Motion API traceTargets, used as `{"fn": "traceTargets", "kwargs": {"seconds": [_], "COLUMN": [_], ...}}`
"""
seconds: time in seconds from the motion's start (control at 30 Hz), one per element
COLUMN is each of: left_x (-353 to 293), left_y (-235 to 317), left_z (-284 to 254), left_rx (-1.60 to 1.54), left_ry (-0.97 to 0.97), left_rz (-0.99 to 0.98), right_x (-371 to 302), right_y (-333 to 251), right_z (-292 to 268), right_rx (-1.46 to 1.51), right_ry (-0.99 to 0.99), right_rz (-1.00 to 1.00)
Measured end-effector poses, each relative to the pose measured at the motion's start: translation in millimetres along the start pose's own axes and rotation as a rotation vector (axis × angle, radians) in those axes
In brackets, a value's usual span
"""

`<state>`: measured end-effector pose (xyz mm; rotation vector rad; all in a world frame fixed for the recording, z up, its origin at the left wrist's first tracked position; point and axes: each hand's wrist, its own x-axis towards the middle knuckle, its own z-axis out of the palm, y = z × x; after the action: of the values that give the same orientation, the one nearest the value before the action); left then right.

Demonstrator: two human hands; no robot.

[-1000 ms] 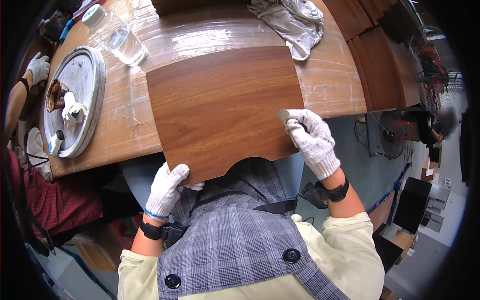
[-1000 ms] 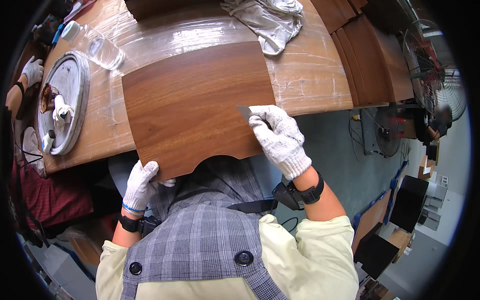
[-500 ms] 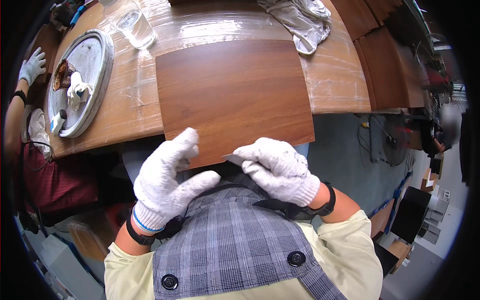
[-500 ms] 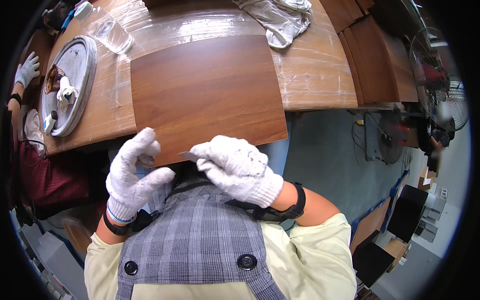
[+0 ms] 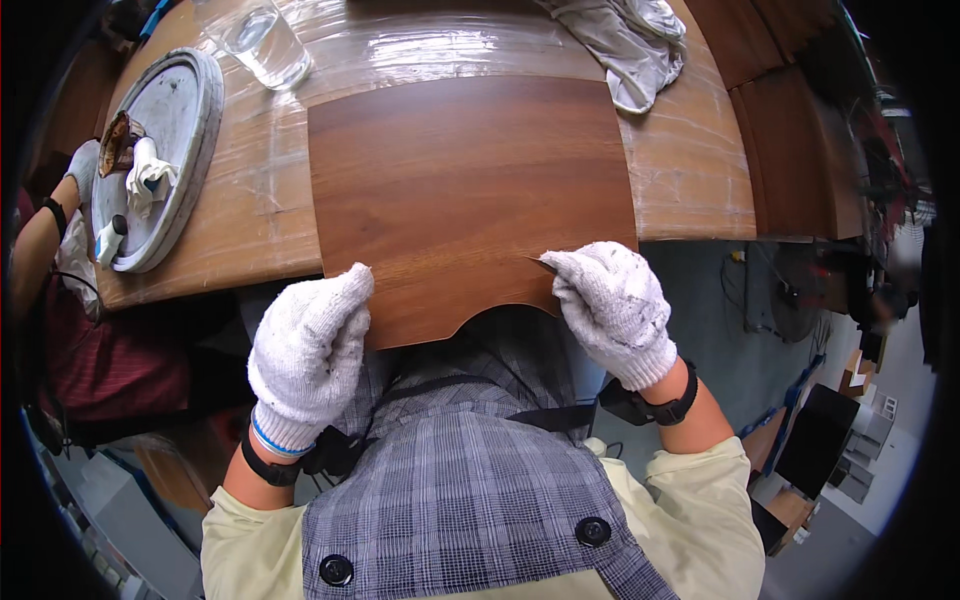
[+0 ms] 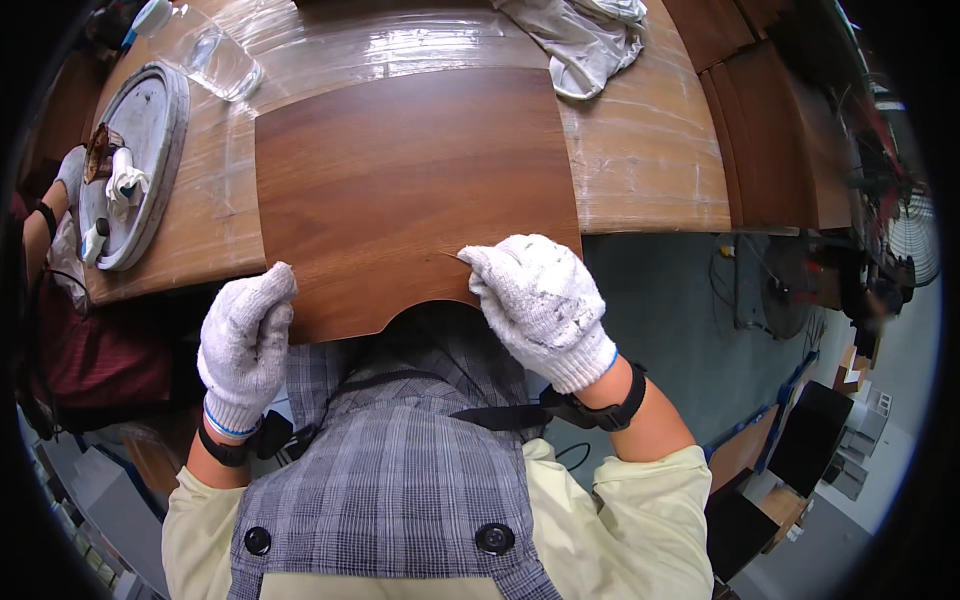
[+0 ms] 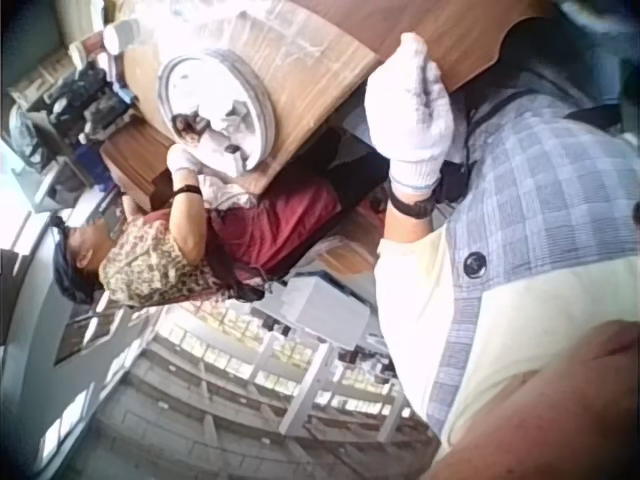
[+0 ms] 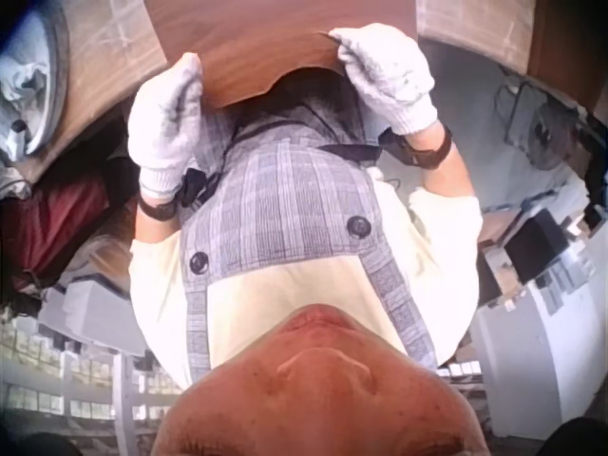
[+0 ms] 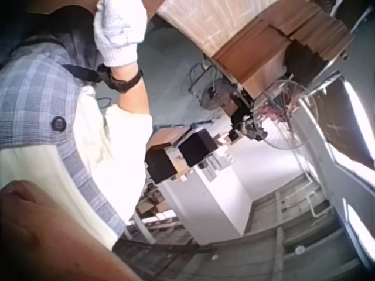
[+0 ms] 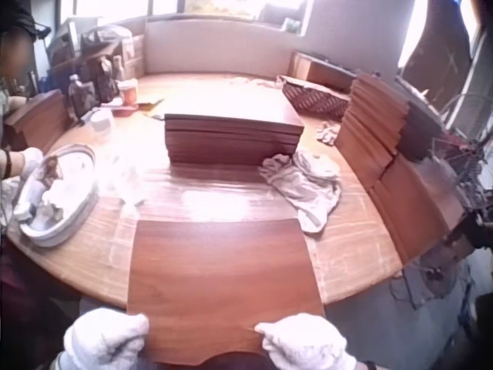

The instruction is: Cleaning and scraping wood furniture panels using a cloth, liquid, and a small scraper.

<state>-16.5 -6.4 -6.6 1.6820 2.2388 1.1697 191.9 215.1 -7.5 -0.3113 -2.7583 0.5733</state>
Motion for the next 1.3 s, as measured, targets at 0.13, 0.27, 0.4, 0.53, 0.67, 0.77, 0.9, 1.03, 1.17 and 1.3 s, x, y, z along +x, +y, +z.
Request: {"fn": "traceTargets", "kwargs": {"seconds": [0.13, 0.27, 0.4, 0.53, 0.67, 0.77, 0.9, 1.03, 1.17, 1.3], "left_x": [2.2, -15.1, -18.5, -20.3, -21.0, -21.7, -22.9, -23.2, -23.0, -22.7], "left_y": [5.9, -7.8, -15.8, -18.1, -18.4, -19.3, -22.2, -23.6, -19.5, -19.7], "left_z": [1.6, 21.2, 28.1, 31.0, 32.6, 33.3, 33.2, 34.3, 34.5, 34.7], "left_rx": [0.240, 0.449, 0.397, 0.402, 0.399, 0.392, 0.412, 0.416, 0.400, 0.383], "left_ry": [-0.329, -0.390, -0.357, -0.346, -0.333, -0.322, -0.327, -0.321, -0.312, -0.309], "left_rz": [0.084, 0.066, 0.080, 0.086, 0.083, 0.081, 0.118, 0.125, 0.091, 0.067], "right_x": [-1.1, 1.4, 2.6, 3.8, 4.2, 4.6, 5.9, 6.9, 8.2, 10.2], "right_y": [17.6, 24.0, 30.8, 34.9, 34.7, 35.0, 36.9, 36.5, 37.6, 37.9], "right_z": [4.3, 3.5, 3.0, 1.6, 3.8, 0.5, -0.2, -0.5, -0.6, -3.1], "right_rx": [-0.068, -0.133, -0.109, -0.073, -0.034, -0.019, 0.027, 0.027, 0.049, 0.070], "right_ry": [-0.061, -0.178, -0.206, -0.236, -0.197, -0.222, -0.233, -0.223, -0.244, -0.265], "right_rz": [-0.018, -0.041, -0.086, -0.113, -0.088, -0.096, -0.103, -0.102, -0.107, -0.087]}}
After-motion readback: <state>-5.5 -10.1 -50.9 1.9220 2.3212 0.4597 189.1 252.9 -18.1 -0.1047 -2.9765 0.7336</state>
